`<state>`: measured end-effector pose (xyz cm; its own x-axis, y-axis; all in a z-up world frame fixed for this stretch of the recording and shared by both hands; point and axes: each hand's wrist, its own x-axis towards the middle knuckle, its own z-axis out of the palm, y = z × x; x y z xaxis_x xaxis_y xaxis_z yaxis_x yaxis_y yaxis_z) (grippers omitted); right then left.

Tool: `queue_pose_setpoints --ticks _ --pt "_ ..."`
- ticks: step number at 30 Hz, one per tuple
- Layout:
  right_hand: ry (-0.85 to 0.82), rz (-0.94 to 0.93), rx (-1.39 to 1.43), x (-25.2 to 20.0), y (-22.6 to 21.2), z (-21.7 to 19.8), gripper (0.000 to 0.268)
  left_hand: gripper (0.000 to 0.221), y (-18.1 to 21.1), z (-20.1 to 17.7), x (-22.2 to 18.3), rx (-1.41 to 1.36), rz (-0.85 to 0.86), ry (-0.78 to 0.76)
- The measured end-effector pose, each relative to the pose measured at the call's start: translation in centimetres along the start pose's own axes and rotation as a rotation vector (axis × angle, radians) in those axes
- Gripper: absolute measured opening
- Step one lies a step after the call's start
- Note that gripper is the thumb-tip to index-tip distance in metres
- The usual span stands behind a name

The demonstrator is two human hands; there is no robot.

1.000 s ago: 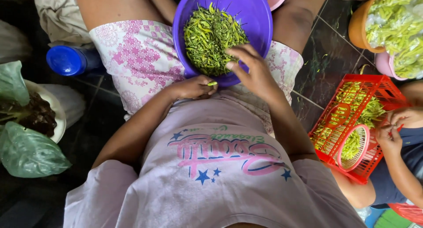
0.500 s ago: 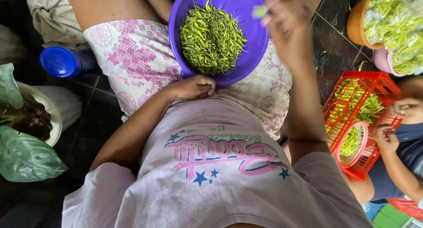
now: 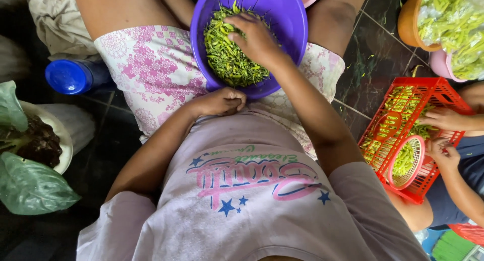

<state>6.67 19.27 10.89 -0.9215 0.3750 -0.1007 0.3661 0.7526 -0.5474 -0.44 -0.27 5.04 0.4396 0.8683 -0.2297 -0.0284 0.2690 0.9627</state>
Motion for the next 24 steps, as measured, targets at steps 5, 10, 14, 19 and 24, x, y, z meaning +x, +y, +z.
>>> queue_pose_setpoints --ticks 5,10,14,19,24 --pt "0.017 -0.076 0.03 -1.7 0.5 -0.3 0.023 0.024 -0.9 -0.3 0.2 -0.029 0.023 -0.011" --pt "-0.044 -0.148 0.133 -5.4 0.2 -2.5 0.012 0.024 -0.6 -0.3 0.2 -0.012 0.045 -0.004" --pt "-0.052 -0.016 0.016 -6.1 -0.2 -3.0 0.006 0.025 -0.6 -0.2 0.1 -0.019 0.041 -0.016" --pt "0.152 -0.185 0.097 -2.9 0.2 -1.2 0.016 0.024 -0.2 -0.2 0.0 -0.062 0.016 -0.029" --pt "0.099 -0.083 -0.048 -1.0 1.1 1.1 0.024 0.024 -0.5 -0.2 0.1 -0.091 0.012 -0.019"
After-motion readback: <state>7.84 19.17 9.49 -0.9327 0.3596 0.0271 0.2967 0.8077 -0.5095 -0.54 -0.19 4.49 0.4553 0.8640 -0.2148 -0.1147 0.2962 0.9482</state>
